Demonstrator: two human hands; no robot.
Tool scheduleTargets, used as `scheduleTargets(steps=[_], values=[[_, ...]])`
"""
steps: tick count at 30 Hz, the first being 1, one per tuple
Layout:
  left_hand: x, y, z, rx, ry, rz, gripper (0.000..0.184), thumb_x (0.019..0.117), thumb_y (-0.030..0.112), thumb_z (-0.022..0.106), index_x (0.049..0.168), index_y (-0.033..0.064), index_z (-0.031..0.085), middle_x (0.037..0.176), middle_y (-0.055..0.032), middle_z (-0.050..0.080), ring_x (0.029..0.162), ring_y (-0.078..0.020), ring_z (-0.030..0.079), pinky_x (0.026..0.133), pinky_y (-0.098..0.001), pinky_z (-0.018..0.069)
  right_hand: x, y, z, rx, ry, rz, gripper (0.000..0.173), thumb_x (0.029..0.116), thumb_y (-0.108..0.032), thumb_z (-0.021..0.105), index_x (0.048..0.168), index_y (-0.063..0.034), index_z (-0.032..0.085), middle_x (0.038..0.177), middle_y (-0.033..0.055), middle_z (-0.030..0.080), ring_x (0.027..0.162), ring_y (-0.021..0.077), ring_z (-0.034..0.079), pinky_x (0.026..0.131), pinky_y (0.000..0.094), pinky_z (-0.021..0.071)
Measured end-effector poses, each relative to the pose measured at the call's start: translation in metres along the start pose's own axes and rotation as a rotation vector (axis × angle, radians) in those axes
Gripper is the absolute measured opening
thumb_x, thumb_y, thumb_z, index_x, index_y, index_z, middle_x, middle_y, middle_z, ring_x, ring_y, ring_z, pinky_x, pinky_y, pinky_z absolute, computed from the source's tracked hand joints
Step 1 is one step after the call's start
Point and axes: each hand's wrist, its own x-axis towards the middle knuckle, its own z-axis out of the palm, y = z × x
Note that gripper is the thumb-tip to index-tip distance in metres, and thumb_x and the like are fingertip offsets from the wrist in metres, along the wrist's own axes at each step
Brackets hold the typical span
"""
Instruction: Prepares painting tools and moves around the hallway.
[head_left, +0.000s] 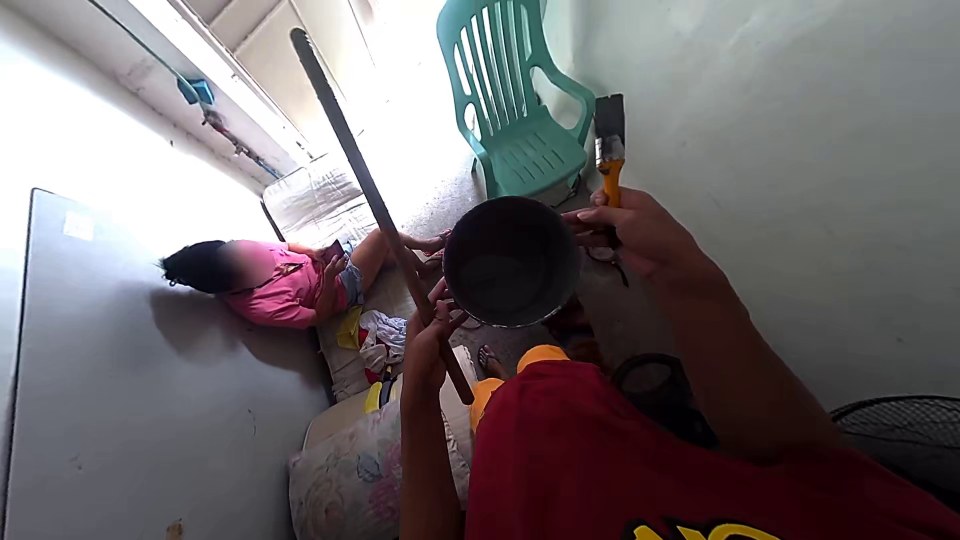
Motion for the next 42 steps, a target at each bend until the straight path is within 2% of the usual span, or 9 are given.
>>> scheduleTargets(steps=[5,10,16,21,28,33,36,42], values=[[0.022,0.034,-0.019,0.025,0.006,0.051,0.041,0.1076,0.006,0.041,0.147,0.0012,0.052,0.139,-0.0172,0.061,0.121,-0.0297,0.064,0.104,-0.0492,0.0541,0.032,-0.023,0.033,0.034,-0.046,-0.038,0.005,0.1067,-0.004,0.048,0.111,-0.0066,0.048,0.101,0.0092,0.076,0.086,0.0181,0.077,0.079,0.0336,0.0645],[0.046,0.053,-0.035,0.057,0.027,0.057,0.040,0.1084,0.008,0.042,0.147,0.0029,0.053,0.135,-0.0166,0.063,0.119,-0.0290,0.065,0.103,-0.0490,0.0544,0.061,-0.032,0.058,0.042,-0.068,-0.026,0.007,0.1063,-0.005,0.048,0.113,-0.0071,0.048,0.099,0.0092,0.075,0.085,0.0181,0.076,0.077,0.0332,0.0642],[0.086,0.054,-0.048,-0.007,0.057,0.013,0.038,0.1082,0.007,0.044,0.144,-0.0003,0.054,0.135,-0.0179,0.062,0.116,-0.0286,0.066,0.100,-0.0477,0.0558,0.102,-0.033,0.077,0.036,-0.048,0.016,0.007,0.1060,-0.005,0.048,0.113,-0.0067,0.049,0.097,0.0094,0.076,0.082,0.0172,0.076,0.074,0.0319,0.0638],[0.137,0.047,-0.055,-0.040,0.068,-0.046,0.038,0.1089,0.009,0.044,0.144,-0.0035,0.052,0.133,-0.0198,0.062,0.113,-0.0289,0.067,0.098,-0.0454,0.0576,0.152,-0.024,0.080,0.006,-0.020,0.065,0.008,0.1061,-0.008,0.050,0.114,-0.0086,0.050,0.102,0.0091,0.075,0.085,0.0174,0.076,0.076,0.0328,0.0630],[0.249,0.051,-0.055,-0.069,0.095,-0.108,0.040,0.1088,0.009,0.045,0.146,-0.0034,0.050,0.138,-0.0193,0.060,0.115,-0.0276,0.067,0.100,-0.0441,0.0568,0.274,-0.033,0.085,-0.033,-0.006,0.154,0.007,0.1072,-0.007,0.048,0.114,-0.0071,0.048,0.098,0.0094,0.076,0.083,0.0185,0.076,0.073,0.0333,0.0634],[0.352,0.061,-0.053,-0.079,0.130,-0.135,0.042,0.1084,0.009,0.045,0.149,-0.0029,0.047,0.143,-0.0189,0.058,0.119,-0.0278,0.066,0.101,-0.0445,0.0562,0.389,-0.051,0.092,-0.034,-0.068,0.214,0.009,0.1071,-0.004,0.047,0.116,-0.0035,0.048,0.101,0.0128,0.076,0.087,0.0212,0.076,0.078,0.0354,0.0636],[0.418,0.073,-0.051,-0.103,0.178,-0.171,0.043,0.1090,0.010,0.045,0.151,-0.0014,0.045,0.145,-0.0184,0.056,0.122,-0.0282,0.064,0.102,-0.0448,0.0562,0.462,-0.069,0.102,-0.013,-0.114,0.259,0.007,0.1063,0.000,0.045,0.112,-0.0027,0.047,0.104,0.0140,0.076,0.091,0.0229,0.077,0.080,0.0371,0.0639],[0.546,0.108,-0.054,-0.101,0.235,-0.197,0.042,0.1093,0.013,0.047,0.149,0.0004,0.047,0.133,-0.0197,0.063,0.112,-0.0266,0.069,0.098,-0.0419,0.0580,0.603,-0.108,0.131,-0.035,-0.178,0.253,0.006,0.1047,0.002,0.045,0.109,-0.0011,0.049,0.106,0.0160,0.075,0.095,0.0245,0.076,0.084,0.0393,0.0631]])
